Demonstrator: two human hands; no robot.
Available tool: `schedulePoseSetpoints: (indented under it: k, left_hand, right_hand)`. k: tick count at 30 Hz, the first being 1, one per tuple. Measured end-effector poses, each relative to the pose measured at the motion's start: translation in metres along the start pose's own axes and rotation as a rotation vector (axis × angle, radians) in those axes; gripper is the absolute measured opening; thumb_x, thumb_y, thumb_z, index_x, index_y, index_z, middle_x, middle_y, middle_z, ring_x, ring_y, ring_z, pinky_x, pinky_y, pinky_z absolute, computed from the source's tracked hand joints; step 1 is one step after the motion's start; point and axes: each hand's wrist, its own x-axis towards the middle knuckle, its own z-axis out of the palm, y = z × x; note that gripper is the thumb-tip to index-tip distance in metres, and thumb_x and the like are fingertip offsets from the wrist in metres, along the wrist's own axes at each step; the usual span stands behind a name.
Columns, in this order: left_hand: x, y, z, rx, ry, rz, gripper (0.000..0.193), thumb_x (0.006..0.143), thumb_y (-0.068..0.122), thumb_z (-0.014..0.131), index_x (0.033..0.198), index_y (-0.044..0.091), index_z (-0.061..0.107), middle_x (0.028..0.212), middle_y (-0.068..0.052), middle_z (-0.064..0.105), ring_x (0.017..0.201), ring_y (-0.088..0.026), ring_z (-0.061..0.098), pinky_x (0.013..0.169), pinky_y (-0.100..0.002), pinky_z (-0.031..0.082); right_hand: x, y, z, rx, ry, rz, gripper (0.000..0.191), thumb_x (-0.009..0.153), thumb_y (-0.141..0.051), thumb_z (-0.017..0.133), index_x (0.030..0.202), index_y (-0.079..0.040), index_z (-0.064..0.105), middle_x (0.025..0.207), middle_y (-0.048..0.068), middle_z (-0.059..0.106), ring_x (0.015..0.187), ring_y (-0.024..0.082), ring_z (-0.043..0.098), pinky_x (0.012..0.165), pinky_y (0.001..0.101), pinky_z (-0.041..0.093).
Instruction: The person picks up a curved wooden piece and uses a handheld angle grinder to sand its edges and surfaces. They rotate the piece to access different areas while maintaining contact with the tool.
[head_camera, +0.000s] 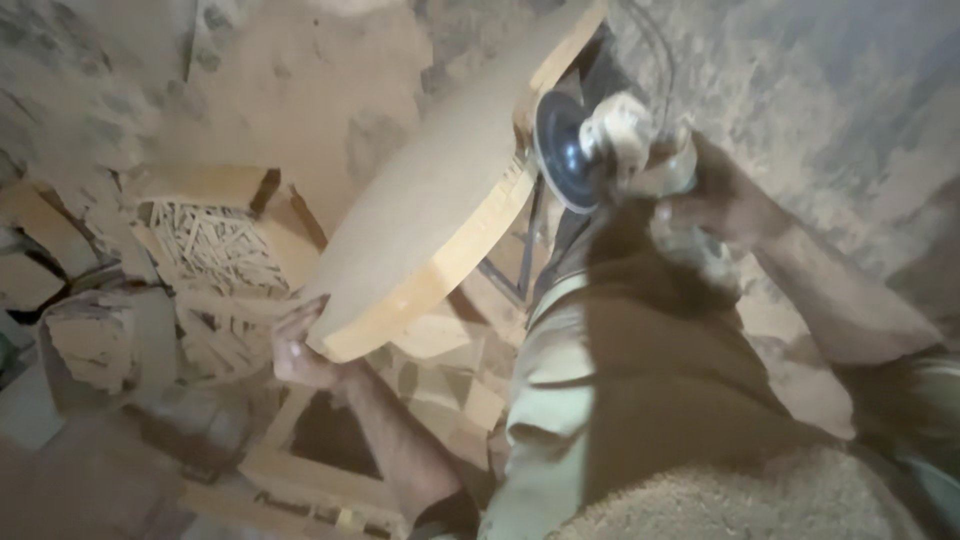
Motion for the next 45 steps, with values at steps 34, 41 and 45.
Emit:
schedulePoseSetpoints:
  k: [34,41,45]
  left_hand:
    - [0.011,0.008,-0.004,0.089,-0.041,0.063,0.051,0.106,0.030,0.038,0.084,-0.006,0.067,0.082,-0.020,0.073,0.077,-0.033,0.073,0.079,-0.043,0.060]
    - [0.007,0.014,-0.001,0.058,0.010,-0.016,0.050,0.108,0.031,0.042,0.083,-0.006,0.065,0.081,-0.021,0.070,0.079,-0.033,0.072,0.079,-0.044,0.063]
    - [0.005,0.011,-0.001,-0.046,0.005,-0.030,0.048,0.107,0.029,0.040,0.087,-0.008,0.064,0.084,-0.020,0.070,0.082,-0.033,0.072,0.080,-0.044,0.064]
  right_hand:
    - [0.025,-0.009,0.021,-0.175,0.059,0.071,0.072,0.086,-0.009,0.074,0.151,-0.002,0.044,0.139,0.019,0.058,0.132,0.030,0.060,0.117,0.0480,0.049]
    - [0.004,-0.018,0.037,-0.230,-0.083,-0.077,0.100,0.076,-0.011,0.081,0.158,0.000,0.024,0.149,0.024,0.049,0.138,0.037,0.052,0.115,0.0525,0.045]
    - [-0.004,-0.031,0.060,-0.292,-0.224,-0.218,0.107,0.081,-0.014,0.082,0.162,0.003,0.013,0.151,0.027,0.049,0.141,0.038,0.052,0.123,0.0559,0.042]
